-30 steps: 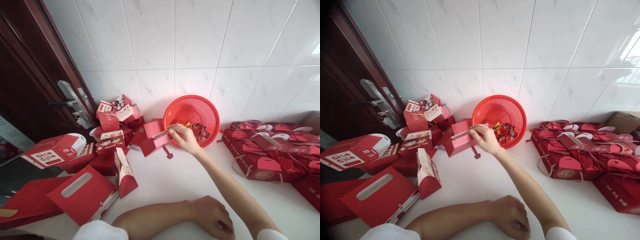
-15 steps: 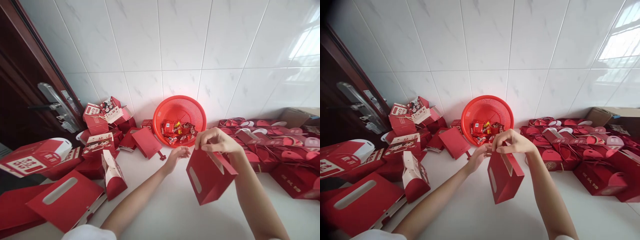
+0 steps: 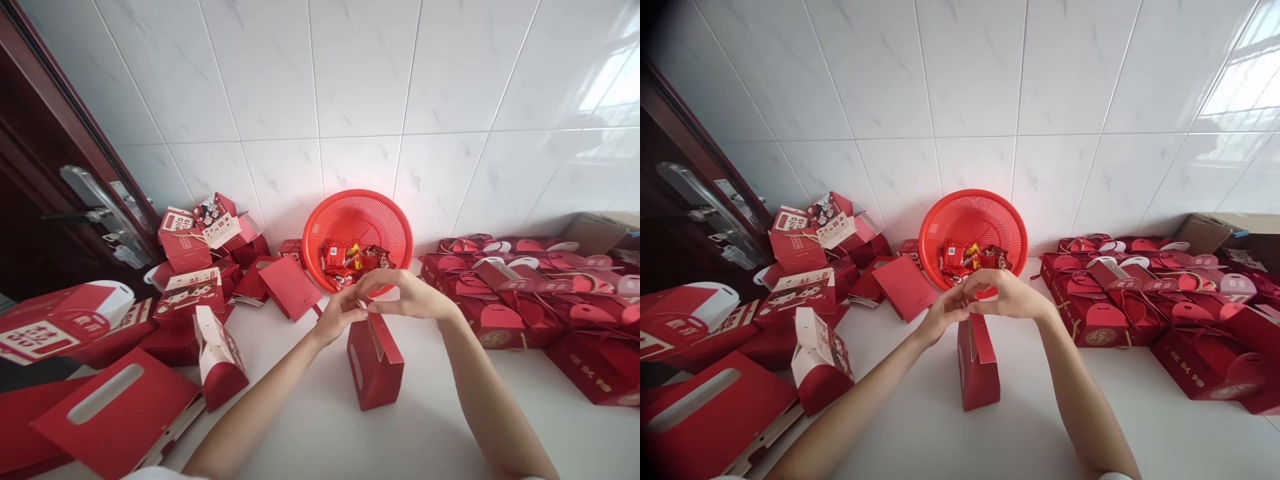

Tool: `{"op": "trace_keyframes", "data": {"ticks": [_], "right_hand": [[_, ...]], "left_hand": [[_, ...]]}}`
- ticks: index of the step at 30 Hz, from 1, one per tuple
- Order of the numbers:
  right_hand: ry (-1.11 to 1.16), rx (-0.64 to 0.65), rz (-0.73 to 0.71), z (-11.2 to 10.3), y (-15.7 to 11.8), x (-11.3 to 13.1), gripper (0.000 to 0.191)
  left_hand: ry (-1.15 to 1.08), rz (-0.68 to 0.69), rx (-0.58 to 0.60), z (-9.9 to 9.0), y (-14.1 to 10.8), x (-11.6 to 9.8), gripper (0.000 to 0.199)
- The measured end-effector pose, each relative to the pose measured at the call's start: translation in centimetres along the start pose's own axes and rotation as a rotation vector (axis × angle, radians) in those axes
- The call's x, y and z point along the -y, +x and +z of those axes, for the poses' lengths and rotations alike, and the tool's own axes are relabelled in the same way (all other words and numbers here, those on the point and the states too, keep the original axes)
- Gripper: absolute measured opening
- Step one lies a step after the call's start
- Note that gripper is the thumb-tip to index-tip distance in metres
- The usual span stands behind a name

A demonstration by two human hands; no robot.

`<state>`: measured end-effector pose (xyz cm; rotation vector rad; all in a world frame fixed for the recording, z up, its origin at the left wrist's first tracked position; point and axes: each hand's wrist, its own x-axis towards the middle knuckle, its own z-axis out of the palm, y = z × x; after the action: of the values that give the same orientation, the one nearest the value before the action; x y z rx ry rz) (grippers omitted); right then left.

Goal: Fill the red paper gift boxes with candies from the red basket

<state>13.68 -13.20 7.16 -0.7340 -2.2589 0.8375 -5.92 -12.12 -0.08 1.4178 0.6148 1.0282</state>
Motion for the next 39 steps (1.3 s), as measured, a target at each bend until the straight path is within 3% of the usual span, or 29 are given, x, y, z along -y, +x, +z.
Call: {"op": "trace_keyframes", "data": {"ticks": [5,10,14,17,20,25,30,33,39], "right_hand": [[-0.175,-0.054,0.107,0.4,-0.9,1.1,0.047],[-0.333,-0.041,0.216,0.3,-1.3,0.6,0.036],[-0.356,-0.070,0.238,0.3,-1.0,0.0,0.022],[-0.354,-0.108,0.233,0.3,-0.6,-0.5,0.026],[-0.322,-0.124,0.205,0.3,-0.4,-1.3,0.036],[-0.261,-0.081,0.203,0.0,-0.4,-2.6,0.041],[-0.248,-0.034,0.279,-0.1,-0.4,-2.9,0.039],[-0.237,-0.129,0.278,-0.5,-0.3,-2.9,0.034],[-0.216,-0.463,0.242,-2.2,-0.9,-4.1,0.028]], "left_hand": [[0.208,-0.007,-0.118,-0.7,0.0,-1.0,0.034],[0.460,0.103,-0.183,-1.6,-0.2,-1.8,0.016],[0.488,0.198,-0.312,-1.8,-0.2,-2.2,0.023],[0.463,0.213,-0.362,-1.8,-0.1,-2.2,0.030],[0.414,0.157,-0.365,-1.7,0.0,-2.1,0.034],[0.344,-0.059,-0.329,-1.7,0.4,-2.3,0.041],[0.282,-0.123,-0.299,-1.9,0.7,-2.1,0.027],[0.282,-0.050,-0.322,-1.8,0.6,-2.2,0.028],[0.304,0.060,-0.334,-1.5,0.1,-2.7,0.027]]}}
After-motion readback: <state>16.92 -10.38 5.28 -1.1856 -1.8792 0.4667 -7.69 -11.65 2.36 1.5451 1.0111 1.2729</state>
